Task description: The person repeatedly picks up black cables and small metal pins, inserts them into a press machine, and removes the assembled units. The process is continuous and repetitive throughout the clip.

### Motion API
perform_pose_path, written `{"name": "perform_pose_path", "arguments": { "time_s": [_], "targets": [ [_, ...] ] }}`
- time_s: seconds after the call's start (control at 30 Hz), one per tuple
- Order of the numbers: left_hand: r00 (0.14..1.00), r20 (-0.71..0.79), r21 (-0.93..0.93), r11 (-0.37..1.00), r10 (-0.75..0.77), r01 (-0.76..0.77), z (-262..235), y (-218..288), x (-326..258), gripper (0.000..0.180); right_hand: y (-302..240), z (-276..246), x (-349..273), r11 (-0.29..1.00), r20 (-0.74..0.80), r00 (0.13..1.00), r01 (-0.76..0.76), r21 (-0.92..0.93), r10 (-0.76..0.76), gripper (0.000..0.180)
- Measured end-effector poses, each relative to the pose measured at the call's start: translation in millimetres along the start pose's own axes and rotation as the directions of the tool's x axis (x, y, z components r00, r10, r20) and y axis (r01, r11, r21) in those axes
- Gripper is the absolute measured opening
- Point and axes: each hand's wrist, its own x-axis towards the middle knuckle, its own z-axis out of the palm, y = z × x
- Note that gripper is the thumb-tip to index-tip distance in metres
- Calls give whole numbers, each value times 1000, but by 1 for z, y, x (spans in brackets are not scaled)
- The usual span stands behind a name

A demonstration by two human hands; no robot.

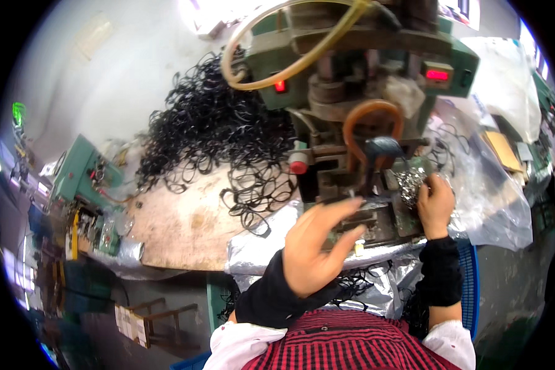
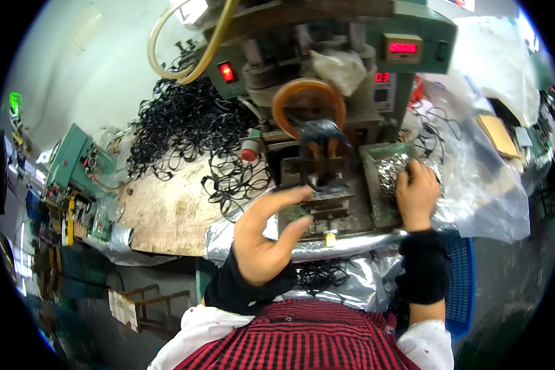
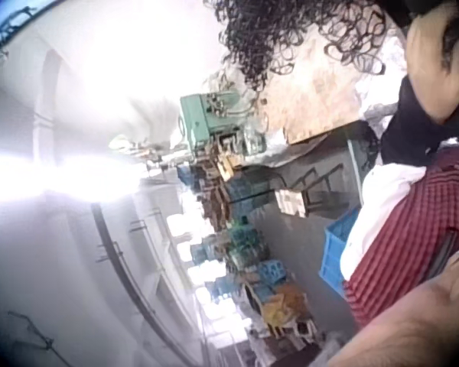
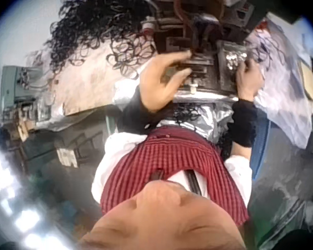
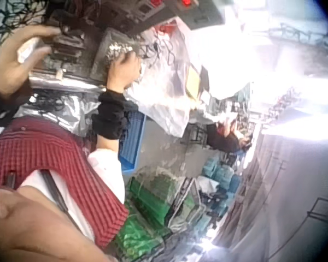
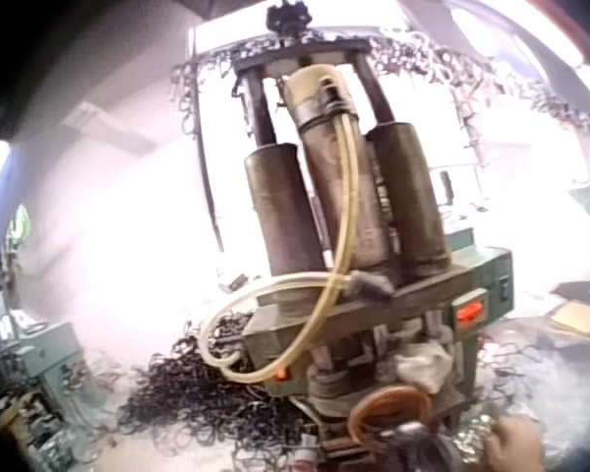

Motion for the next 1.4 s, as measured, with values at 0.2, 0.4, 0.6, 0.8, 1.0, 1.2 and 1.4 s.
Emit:
{"name": "perform_pose_path", "arguments": {
  "time_s": [0.2,0.4,0.6,0.8,1.0,1.2,1.4],
  "targets": [
    [817,-573,288,918,-64,274,-113,-48,-18,13,6,-13,-12,980,-35,996,-79,181,87,12],
    [975,39,856,511,-220,81,-117,-110,-25,23,-23,-10,1,829,133,967,-256,497,219,12],
    [912,78,890,440,-402,118,-121,-206,-40,18,-12,-15,-21,807,76,951,-295,512,300,13],
    [915,-331,312,888,-231,337,-137,-141,-24,6,9,-54,-50,689,172,900,-420,591,401,14],
    [888,-287,-239,925,-359,297,-64,-124,-11,6,-83,-66,12,697,142,988,-58,715,-64,16],
    [787,-314,-427,820,-531,383,-30,-142,-40,12,-112,-21,2,401,268,962,-265,877,50,22],
    [846,-459,-428,902,-271,57,-19,-96,-6,7,-120,-33,6,94,481,869,-492,866,115,37]
  ]
}}
